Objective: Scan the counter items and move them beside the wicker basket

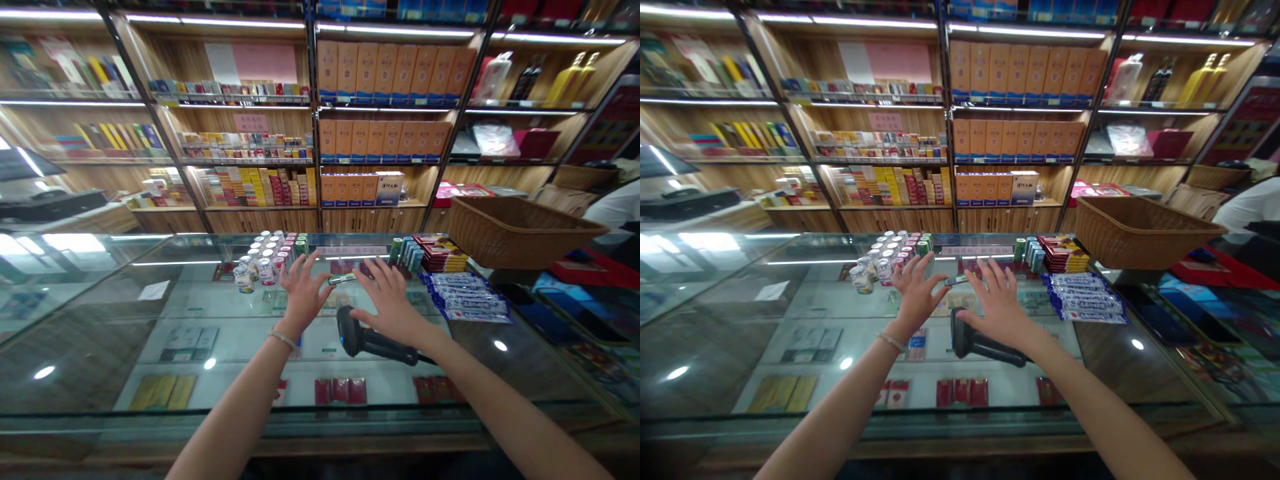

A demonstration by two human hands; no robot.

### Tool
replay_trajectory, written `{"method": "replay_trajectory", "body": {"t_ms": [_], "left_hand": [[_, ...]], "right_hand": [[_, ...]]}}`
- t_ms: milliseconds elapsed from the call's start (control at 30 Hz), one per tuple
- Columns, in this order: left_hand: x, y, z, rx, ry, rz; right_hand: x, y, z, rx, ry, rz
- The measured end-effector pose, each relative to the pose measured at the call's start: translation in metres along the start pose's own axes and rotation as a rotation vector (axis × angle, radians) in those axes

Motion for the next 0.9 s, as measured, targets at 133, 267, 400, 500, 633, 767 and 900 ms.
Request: {"method": "replay_trajectory", "body": {"t_ms": [133,267,400,500,633,767,900], "left_hand": [[0.001,-0.002,0.001,-0.003,0.004,0.003],[0.002,-0.004,0.002,-0.021,-0.003,-0.004],[0.002,-0.004,0.004,-0.028,0.006,-0.005],[0.002,-0.004,0.004,-0.035,0.012,-0.003],[0.002,-0.003,0.004,-0.030,0.023,-0.007],[0.002,-0.004,0.007,-0.024,0.059,0.002],[0.002,-0.007,0.010,-0.020,0.070,-0.014]], "right_hand": [[0.037,-0.018,0.005,-0.062,-0.004,0.105],[0.056,-0.034,0.007,-0.076,-0.079,0.137],[0.053,-0.033,0.011,-0.049,-0.104,0.138],[0.050,-0.028,0.013,-0.046,-0.084,0.165],[0.048,-0.023,0.011,-0.060,-0.034,0.111],[0.036,-0.006,-0.001,-0.114,-0.072,0.033],[0.015,0.017,-0.018,-0.138,-0.203,0.153]]}}
Point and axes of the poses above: each hand's wrist, its own x-axis away from the middle knuckle, its own y-axis out of the back of the hand, z = x × y, the point moved 2 cm from there along -x, towards the middle knuckle, and after that the axes turned 8 degrees about -x, right-handed, at the moved point
